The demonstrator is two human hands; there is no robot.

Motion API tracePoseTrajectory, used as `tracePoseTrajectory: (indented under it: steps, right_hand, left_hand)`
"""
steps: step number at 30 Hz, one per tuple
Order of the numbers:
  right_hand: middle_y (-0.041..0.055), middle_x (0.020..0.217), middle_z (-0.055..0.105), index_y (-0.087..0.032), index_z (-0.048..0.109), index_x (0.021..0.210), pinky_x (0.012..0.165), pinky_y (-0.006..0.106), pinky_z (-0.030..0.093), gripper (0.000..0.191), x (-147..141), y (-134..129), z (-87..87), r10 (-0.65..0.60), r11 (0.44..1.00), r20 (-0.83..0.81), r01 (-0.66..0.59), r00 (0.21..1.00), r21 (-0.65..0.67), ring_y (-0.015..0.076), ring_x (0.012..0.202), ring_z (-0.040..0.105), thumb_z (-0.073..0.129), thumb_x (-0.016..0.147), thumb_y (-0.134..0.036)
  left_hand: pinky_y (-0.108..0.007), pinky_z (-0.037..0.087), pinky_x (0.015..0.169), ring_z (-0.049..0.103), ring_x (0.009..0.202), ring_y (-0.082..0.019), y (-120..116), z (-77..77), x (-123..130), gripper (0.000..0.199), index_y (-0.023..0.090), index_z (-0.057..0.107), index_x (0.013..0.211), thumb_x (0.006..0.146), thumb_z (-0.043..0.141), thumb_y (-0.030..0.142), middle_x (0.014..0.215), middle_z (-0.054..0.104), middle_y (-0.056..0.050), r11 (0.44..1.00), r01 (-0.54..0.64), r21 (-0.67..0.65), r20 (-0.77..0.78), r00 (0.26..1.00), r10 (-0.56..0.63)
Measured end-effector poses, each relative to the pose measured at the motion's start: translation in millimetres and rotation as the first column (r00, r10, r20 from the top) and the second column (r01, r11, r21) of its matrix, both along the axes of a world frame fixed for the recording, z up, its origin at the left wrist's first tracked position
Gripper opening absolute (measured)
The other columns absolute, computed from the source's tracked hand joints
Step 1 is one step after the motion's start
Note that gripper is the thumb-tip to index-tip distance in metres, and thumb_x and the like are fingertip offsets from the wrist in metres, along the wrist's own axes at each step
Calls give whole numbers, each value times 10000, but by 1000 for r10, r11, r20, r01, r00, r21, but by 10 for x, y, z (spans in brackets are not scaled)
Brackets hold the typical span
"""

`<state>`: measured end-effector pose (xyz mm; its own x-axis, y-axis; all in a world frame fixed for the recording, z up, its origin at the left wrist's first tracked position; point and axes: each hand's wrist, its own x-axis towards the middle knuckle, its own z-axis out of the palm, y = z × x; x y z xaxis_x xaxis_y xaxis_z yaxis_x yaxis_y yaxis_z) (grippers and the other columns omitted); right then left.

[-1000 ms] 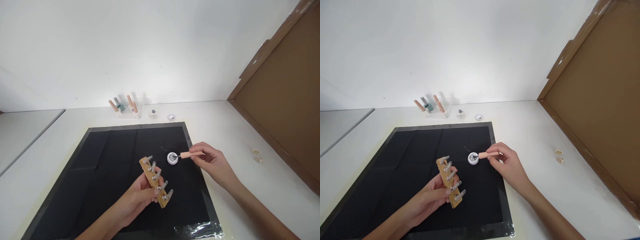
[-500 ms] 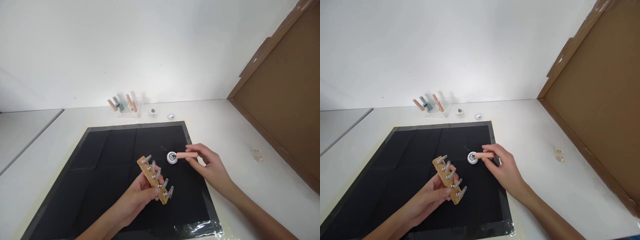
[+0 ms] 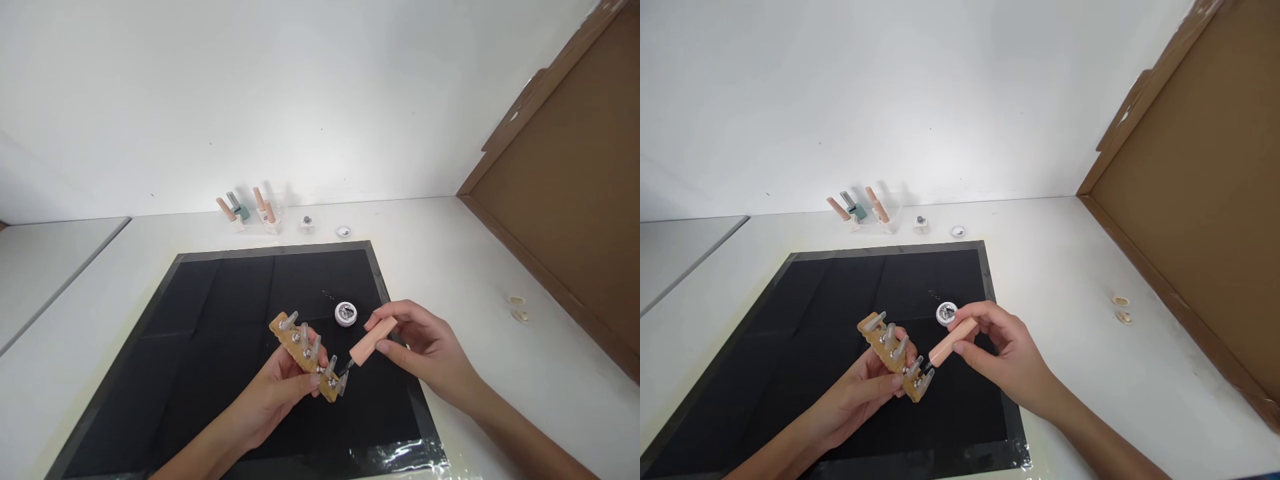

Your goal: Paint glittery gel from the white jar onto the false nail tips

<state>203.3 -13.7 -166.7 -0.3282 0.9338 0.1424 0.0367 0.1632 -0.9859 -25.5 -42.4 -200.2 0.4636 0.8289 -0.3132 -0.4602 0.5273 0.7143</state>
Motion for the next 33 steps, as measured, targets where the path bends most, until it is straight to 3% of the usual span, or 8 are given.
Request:
tracePoseTrajectory:
  steps: [9, 15, 33]
  right_hand:
    - [-20, 909, 655, -314, 590, 981, 655, 246, 515, 239, -49, -28, -10, 27, 1000, 53, -27, 998, 6, 135, 805, 617, 608, 809, -148]
    - [-17, 886, 649, -307, 596, 944, 625, 253, 508, 197, -39, -24, -7, -25, 1000, 104, 23, 994, 14, 152, 821, 618, 606, 806, -166]
    - [-3, 860, 643, -280, 594, 941, 619, 267, 498, 157, -78, -23, -23, -34, 999, 83, 37, 996, -35, 155, 778, 608, 611, 809, -197]
  left_hand:
    - [-235, 395, 635, 496, 704, -85, 8, -9, 19, 346, 237, 537, 977, 714, 739, 137, 843, 587, 31, 999, 37, 25, -13, 999, -36]
    - [-225, 395, 640, 500, 710, -78, -11, -14, 11, 337, 241, 539, 976, 722, 734, 138, 849, 582, 35, 999, 42, 27, 1, 999, -42]
    - [-229, 391, 636, 496, 702, -83, -2, -35, 21, 328, 230, 538, 969, 724, 726, 119, 844, 574, 26, 998, 54, 29, -6, 999, -54]
